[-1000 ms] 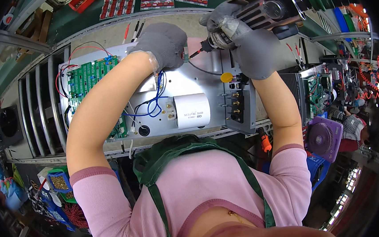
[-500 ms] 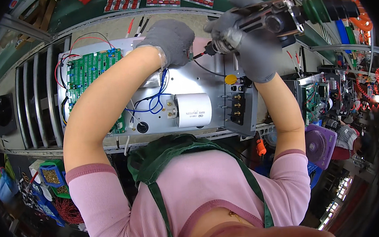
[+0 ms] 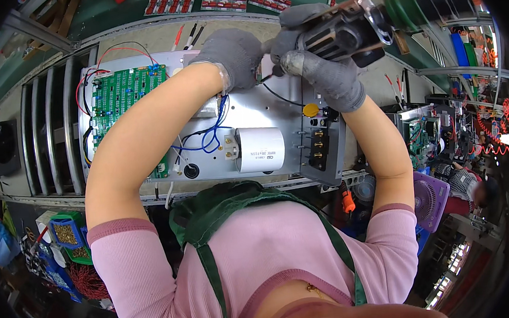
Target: Manually assemble components into an electronic chassis using hand tools and wiring.
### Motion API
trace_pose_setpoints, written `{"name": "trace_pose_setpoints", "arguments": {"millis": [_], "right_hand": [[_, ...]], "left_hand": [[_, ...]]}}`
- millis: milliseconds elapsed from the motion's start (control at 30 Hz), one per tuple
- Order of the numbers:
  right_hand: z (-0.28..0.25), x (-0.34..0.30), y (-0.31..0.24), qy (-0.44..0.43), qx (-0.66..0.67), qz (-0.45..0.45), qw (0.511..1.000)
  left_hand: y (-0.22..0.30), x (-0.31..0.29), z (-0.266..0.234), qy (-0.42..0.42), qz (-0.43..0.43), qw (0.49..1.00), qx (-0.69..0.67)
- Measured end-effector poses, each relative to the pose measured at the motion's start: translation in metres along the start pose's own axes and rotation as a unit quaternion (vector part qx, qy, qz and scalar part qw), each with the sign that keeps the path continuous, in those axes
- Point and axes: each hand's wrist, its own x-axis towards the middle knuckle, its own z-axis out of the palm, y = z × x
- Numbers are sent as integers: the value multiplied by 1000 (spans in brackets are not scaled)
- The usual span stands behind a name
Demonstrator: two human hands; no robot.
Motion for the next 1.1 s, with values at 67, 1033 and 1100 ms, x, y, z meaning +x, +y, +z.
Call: {"name": "trace_pose_setpoints", "arguments": {"millis": [67,1033,1100], "right_hand": [[0,0,0,11,12,-17,1000],[-44,49,-36,137,158,-299,931],[-34,48,-40,140,180,-306,924]], "left_hand": [[3,-3,-7,-14,2,1000,6],[-42,-27,-17,213,0,921,-326],[-42,-23,-13,205,-29,909,-361]]}}
